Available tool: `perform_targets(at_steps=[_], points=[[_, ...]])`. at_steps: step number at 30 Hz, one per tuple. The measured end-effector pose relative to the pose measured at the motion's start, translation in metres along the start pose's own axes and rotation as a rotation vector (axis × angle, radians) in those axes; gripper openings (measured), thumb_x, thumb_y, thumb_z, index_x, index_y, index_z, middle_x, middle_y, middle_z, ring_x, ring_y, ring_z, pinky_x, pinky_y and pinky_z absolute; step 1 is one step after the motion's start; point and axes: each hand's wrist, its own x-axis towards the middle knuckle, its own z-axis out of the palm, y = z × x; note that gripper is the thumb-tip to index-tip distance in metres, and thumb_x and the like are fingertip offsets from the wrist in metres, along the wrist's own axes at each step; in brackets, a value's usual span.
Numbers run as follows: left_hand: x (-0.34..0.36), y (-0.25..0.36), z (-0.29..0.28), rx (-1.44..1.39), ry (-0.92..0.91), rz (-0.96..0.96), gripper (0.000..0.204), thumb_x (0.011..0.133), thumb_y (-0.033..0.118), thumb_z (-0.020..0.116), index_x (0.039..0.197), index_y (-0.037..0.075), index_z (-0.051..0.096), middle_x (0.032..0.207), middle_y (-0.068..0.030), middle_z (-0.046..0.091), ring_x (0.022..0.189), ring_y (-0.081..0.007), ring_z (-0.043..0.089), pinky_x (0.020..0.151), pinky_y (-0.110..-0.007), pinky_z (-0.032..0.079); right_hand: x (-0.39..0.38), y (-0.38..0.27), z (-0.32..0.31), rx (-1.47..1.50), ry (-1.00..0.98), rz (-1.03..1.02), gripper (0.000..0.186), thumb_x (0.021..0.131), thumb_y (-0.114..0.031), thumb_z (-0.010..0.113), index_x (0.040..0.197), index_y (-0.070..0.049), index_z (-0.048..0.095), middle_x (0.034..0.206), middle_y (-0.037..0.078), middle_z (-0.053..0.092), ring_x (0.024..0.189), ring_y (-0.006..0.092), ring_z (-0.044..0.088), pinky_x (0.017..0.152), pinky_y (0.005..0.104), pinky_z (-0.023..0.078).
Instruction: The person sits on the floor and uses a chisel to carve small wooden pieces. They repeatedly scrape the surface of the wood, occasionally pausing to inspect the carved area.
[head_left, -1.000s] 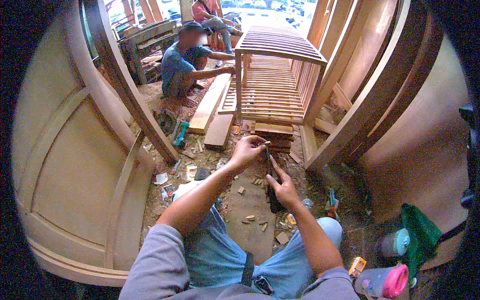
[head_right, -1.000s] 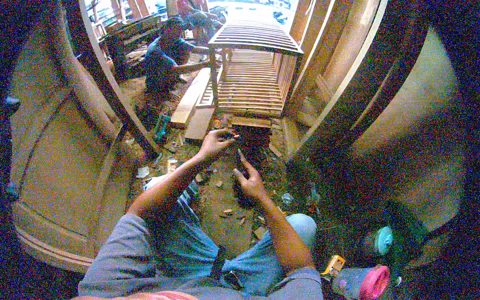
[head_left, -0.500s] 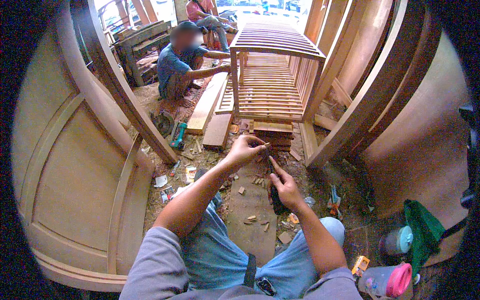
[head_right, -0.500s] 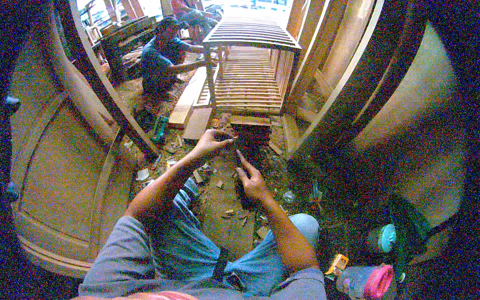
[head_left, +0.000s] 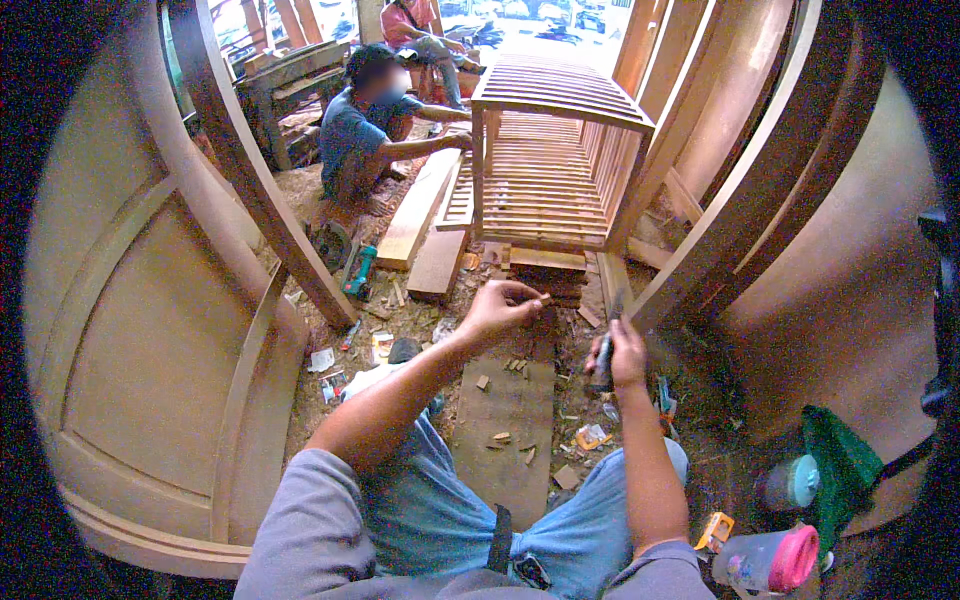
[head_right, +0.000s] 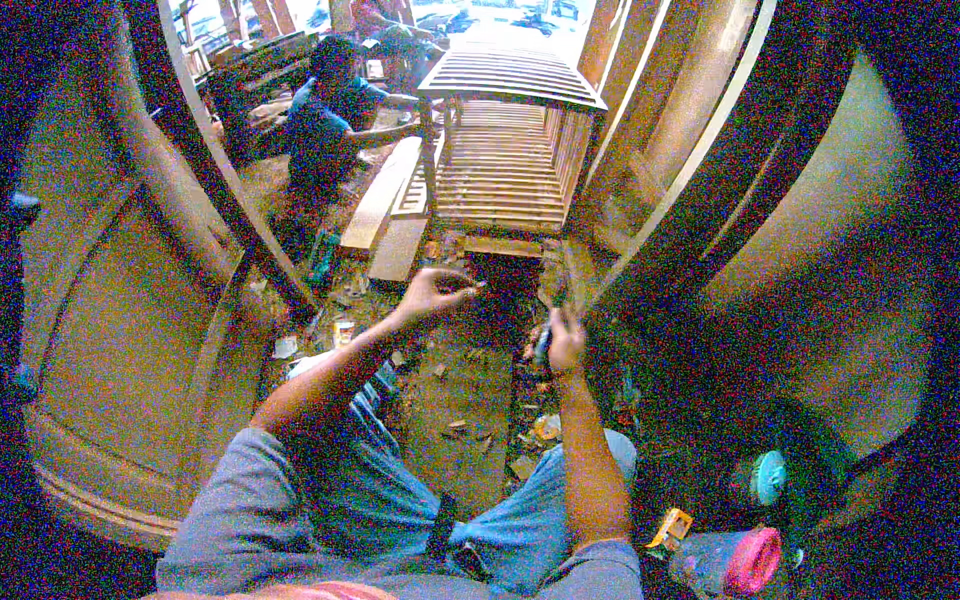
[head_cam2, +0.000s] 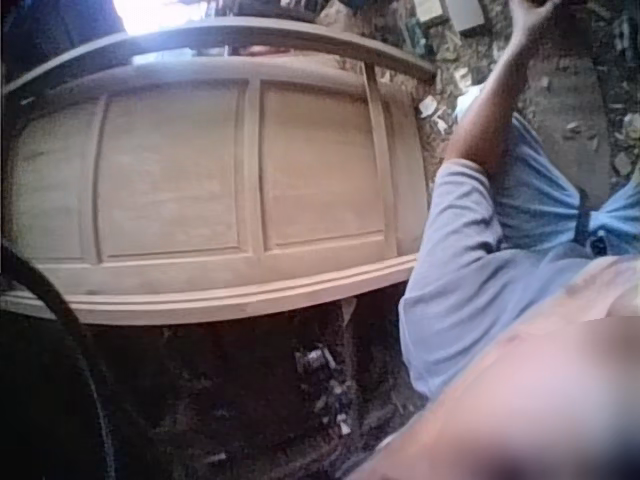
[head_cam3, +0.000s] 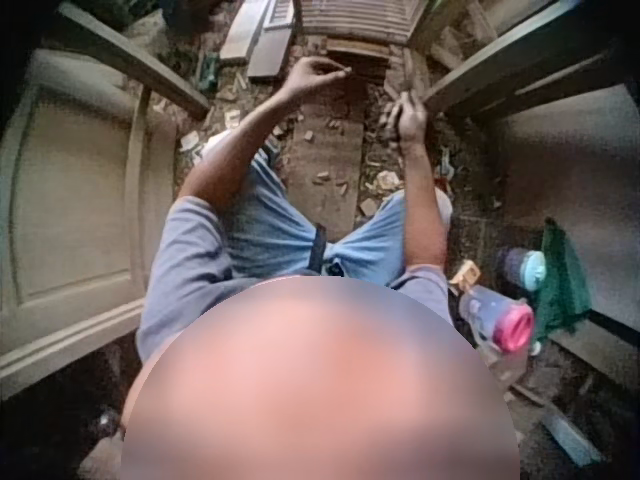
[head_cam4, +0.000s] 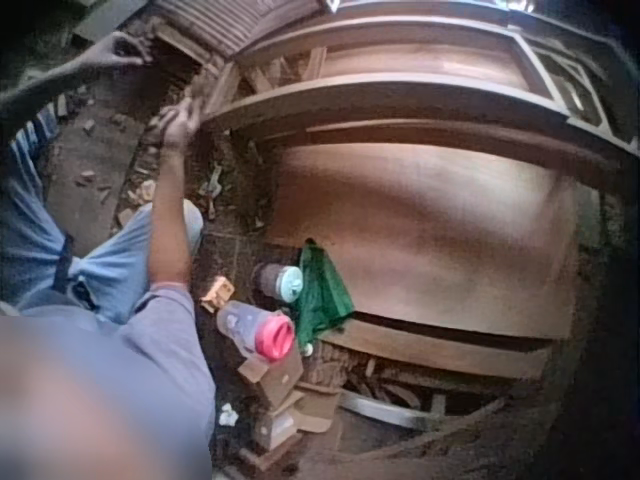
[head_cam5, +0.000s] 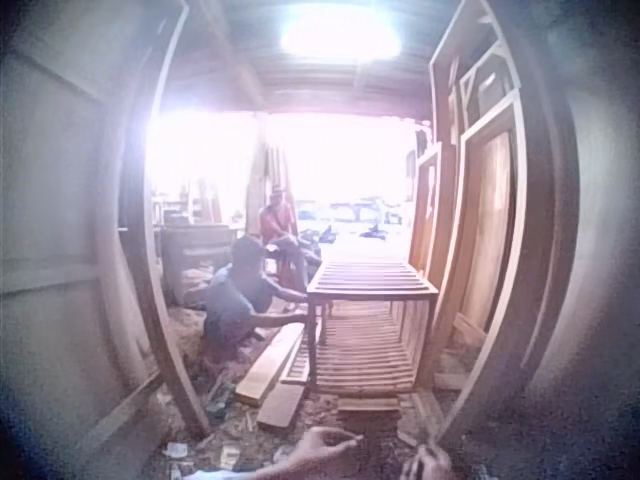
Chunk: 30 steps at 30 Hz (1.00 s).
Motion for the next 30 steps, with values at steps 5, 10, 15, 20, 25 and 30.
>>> perform_targets(at_steps=[5,10,15,20,25,30], points=[[0.001,0.003,-0.016,-0.188,0.077,-0.295,0.029,0.081,0.027,0.069,0.091,-0.001,0.070,0.079,-0.0080,0.069,0.068,-0.0126,0.062,0.062,-0.026,0.049,-0.022,0.015,0.043,-0.509,-0.323,-0.155,0.044,0.093,-0.018,0.051,0.135,-0.008,0.042,0.090,0.009,0.063,0.072,0.0159,0.060,0.065,0.0287,0.050],[-0.001,0.004,-0.024,-0.049,0.101,-0.196,0.030,0.080,0.028,0.070,0.089,0.000,0.070,0.078,-0.0068,0.068,0.062,-0.0118,0.060,0.056,-0.027,0.049,-0.038,0.006,0.060,-0.554,-0.455,-0.117,0.043,0.091,-0.020,0.056,0.133,-0.014,0.048,0.125,0.009,0.056,0.114,0.0167,0.050,0.100,0.0305,0.035],[-0.001,0.009,-0.021,-0.050,-0.016,-0.257,0.032,0.078,0.031,0.072,0.086,0.000,0.071,0.074,-0.0064,0.068,0.061,-0.0111,0.060,0.057,-0.028,0.049,-0.041,0.012,0.056,-0.495,-0.477,-0.131,0.045,0.091,-0.019,0.055,0.135,-0.011,0.044,0.128,0.009,0.053,0.117,0.0155,0.047,0.102,0.0298,0.033],[-0.002,0.019,-0.020,-0.062,-0.082,-0.278,0.033,0.077,0.031,0.073,0.087,0.000,0.071,0.070,-0.0046,0.067,0.059,-0.0099,0.058,0.055,-0.027,0.048,-0.026,0.016,0.054,-0.373,-0.232,-0.112,0.026,0.094,-0.019,0.049,0.117,-0.006,0.051,0.083,0.009,0.062,0.062,0.0150,0.058,0.057,0.0296,0.049],[-0.004,0.019,-0.018,-0.159,-0.146,-0.336,0.034,0.077,0.033,0.072,0.090,0.001,0.071,0.075,-0.0049,0.068,0.064,-0.0114,0.061,0.062,-0.027,0.049,-0.008,0.000,0.030,0.043,0.174,-0.033,0.022,0.097,-0.030,0.041,0.092,-0.008,0.044,0.058,0.008,0.050,0.039,0.0232,0.052,0.036,0.0372,0.045],[0.005,0.005,-0.018,-0.052,0.057,-0.293,0.034,0.078,0.032,0.071,0.089,0.000,0.071,0.082,-0.0098,0.069,0.074,-0.0142,0.063,0.070,-0.029,0.049,-0.018,0.015,0.037,-0.286,-0.236,0.002,0.041,0.095,-0.022,0.048,0.134,-0.013,0.040,0.063,0.007,0.054,0.045,0.0171,0.052,0.040,0.0324,0.046]])
